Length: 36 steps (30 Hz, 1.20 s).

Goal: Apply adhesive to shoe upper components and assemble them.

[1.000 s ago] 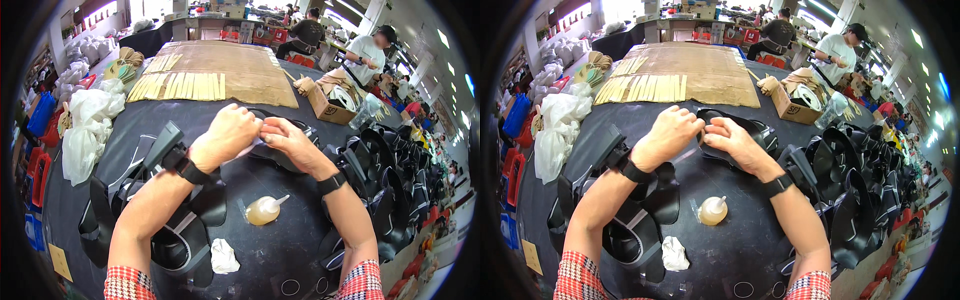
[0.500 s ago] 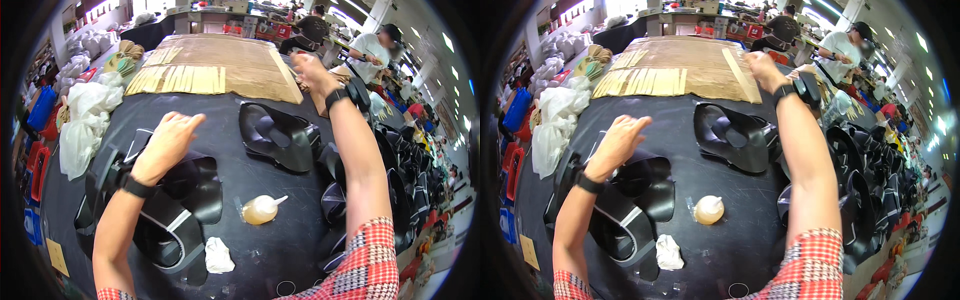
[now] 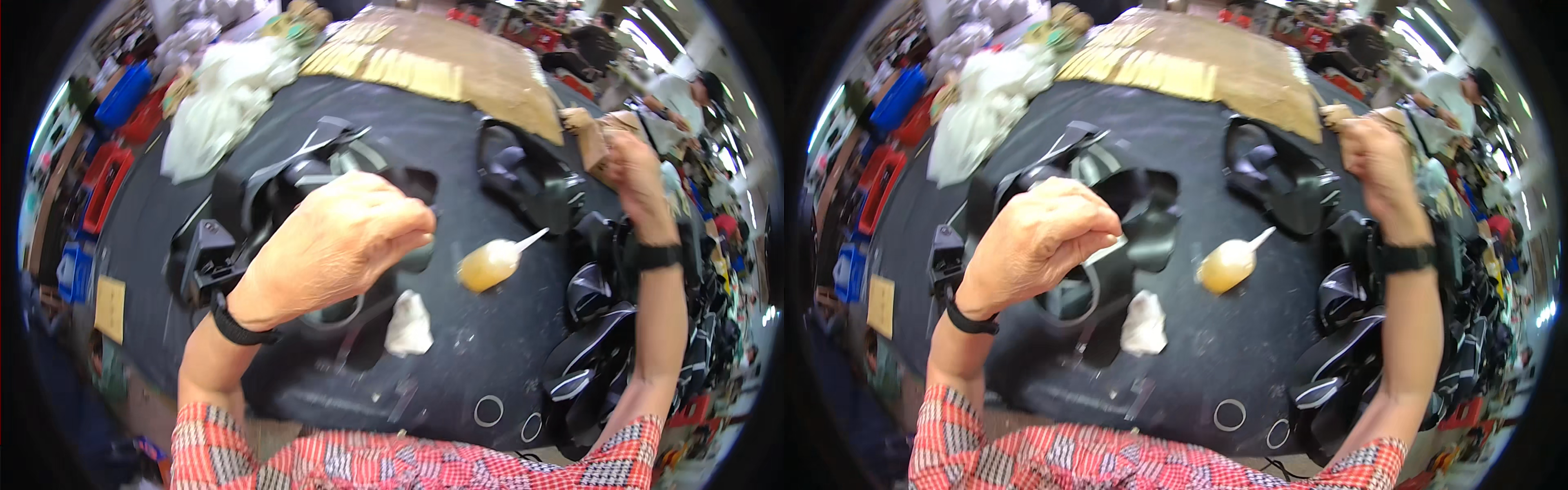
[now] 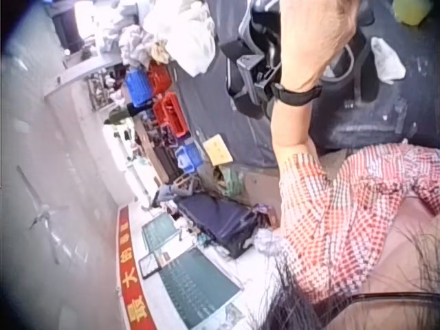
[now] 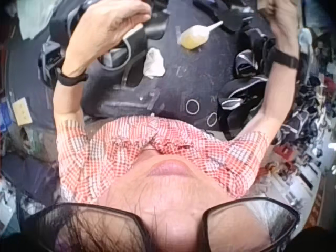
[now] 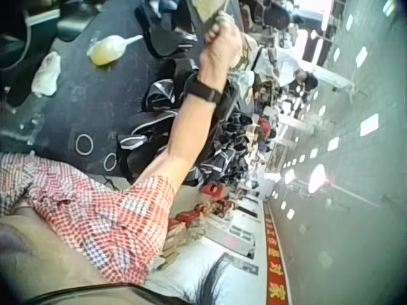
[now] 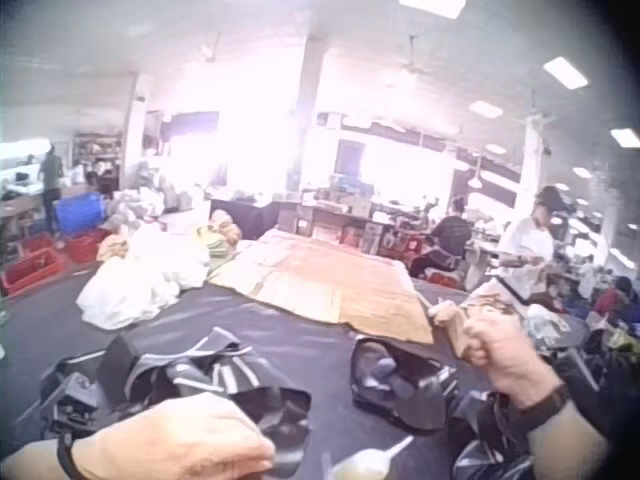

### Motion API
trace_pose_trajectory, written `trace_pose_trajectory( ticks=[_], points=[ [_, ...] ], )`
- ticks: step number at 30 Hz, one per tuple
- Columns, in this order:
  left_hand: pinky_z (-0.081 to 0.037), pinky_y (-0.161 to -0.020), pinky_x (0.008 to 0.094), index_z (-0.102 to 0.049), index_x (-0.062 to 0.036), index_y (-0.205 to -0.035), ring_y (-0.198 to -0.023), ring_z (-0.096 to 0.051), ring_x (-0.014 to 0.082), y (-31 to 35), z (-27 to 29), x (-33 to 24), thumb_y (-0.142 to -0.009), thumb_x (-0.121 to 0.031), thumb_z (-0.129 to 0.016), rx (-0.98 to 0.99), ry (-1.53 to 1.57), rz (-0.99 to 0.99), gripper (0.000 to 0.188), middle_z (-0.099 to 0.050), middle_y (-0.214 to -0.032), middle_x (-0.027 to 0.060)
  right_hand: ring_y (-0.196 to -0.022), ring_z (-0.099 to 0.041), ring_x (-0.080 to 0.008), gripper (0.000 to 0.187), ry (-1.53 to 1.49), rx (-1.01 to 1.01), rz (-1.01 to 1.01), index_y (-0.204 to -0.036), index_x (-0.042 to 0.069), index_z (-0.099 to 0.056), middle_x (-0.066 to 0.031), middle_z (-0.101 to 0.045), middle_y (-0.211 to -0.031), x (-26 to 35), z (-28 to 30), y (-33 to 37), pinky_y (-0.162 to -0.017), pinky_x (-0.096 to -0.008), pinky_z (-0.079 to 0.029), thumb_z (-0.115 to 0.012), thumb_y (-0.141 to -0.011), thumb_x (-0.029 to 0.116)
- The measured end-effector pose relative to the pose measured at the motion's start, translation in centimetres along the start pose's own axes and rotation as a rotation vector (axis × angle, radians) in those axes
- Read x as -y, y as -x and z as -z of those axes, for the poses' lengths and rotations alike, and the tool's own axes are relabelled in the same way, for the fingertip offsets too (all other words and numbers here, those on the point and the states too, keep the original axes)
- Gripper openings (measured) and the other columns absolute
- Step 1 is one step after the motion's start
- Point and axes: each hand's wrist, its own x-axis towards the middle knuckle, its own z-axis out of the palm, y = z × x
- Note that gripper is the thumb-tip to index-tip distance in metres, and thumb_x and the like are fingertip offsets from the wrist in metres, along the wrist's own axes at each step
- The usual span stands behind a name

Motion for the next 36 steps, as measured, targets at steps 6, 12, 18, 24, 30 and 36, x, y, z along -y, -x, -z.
trace_pose_trajectory(
  ticks=[6, 12, 18, 24, 30, 36],
  points=[
    [-0.042, -0.055, 0.022, -0.057, 0.0007, -0.072, -0.058, -0.053, 0.0079, 11.8, 0.4, -0.4, -0.078, -0.005, -0.059, -0.176, 0.393, 0.611, 0.008, -0.058, -0.064, 0.0025, -0.046, -0.034, -0.0032, 0.016, -0.127, 0.063, 0.156, -0.068, 0.008, -0.046, 0.0046, -0.038, -0.056, 6.3, -8.9, 16.2, -0.041, -0.018, -0.027, -0.052, -0.082, 0.01],
    [-0.042, -0.058, 0.021, -0.057, 0.0015, -0.076, -0.062, -0.053, 0.0059, 13.1, -0.6, -0.1, -0.082, -0.006, -0.055, -0.332, 0.45, 0.683, 0.01, -0.058, -0.066, 0.0023, -0.08, -0.057, -0.0284, 0.038, 0.628, 0.447, 0.288, -0.104, -0.002, -0.048, -0.0181, -0.053, -0.097, -5.5, -22.3, 14.6, -0.071, -0.0357, -0.046, -0.062, -0.072, 0.012],
    [-0.044, -0.076, 0.0241, -0.053, -0.0016, -0.103, -0.089, -0.055, 0.0106, 15.2, -3.0, 3.3, -0.083, -0.009, -0.056, -0.463, 0.96, 0.825, 0.022, -0.059, -0.097, 0.0059, -0.108, -0.049, -0.0286, 0.065, 0.457, 0.317, -0.067, -0.117, -0.005, -0.042, -0.0246, -0.051, -0.111, -10.6, -27.3, 10.1, -0.088, -0.0341, -0.04, -0.068, -0.069, 0.03],
    [-0.035, -0.094, 0.0283, -0.038, 0.0043, -0.122, -0.108, -0.047, 0.016, 14.3, -3.2, 5.7, -0.083, -0.019, -0.059, -0.61, 1.145, 0.824, 0.051, -0.049, -0.116, 0.0116, -0.067, -0.054, -0.0151, 0.024, 0.31, 0.372, -0.01, -0.088, -0.001, -0.055, -0.008, -0.058, -0.074, -8.5, -29.2, 13.8, -0.063, -0.028, -0.044, -0.064, -0.069, 0.011],
    [-0.048, -0.073, 0.0244, -0.048, 0.0, -0.103, -0.079, -0.058, 0.0122, 12.6, -0.5, 5.9, -0.081, -0.007, -0.06, -0.516, 1.608, 0.598, 0.026, -0.058, -0.091, 0.0059, -0.069, -0.049, -0.0052, 0.021, 0.21, 0.552, -0.18, -0.091, -0.002, -0.055, 0.0008, -0.057, -0.072, -5.2, -29.3, 19.6, -0.062, -0.0247, -0.044, -0.064, -0.075, 0.006],
    [-0.045, -0.079, 0.025, -0.05, 0.0007, -0.104, -0.085, -0.057, 0.0117, 12.3, 3.3, 0.7, -0.074, -0.001, -0.063, -0.202, 1.474, 0.613, 0.033, -0.059, -0.094, 0.0052, -0.064, -0.06, -0.025, 0.028, 0.71, 0.588, 0.397, -0.091, 0.004, -0.057, -0.0122, -0.06, -0.083, 2.8, -23.3, 24.1, -0.059, -0.0323, -0.048, -0.067, -0.066, 0.011]
  ],
)
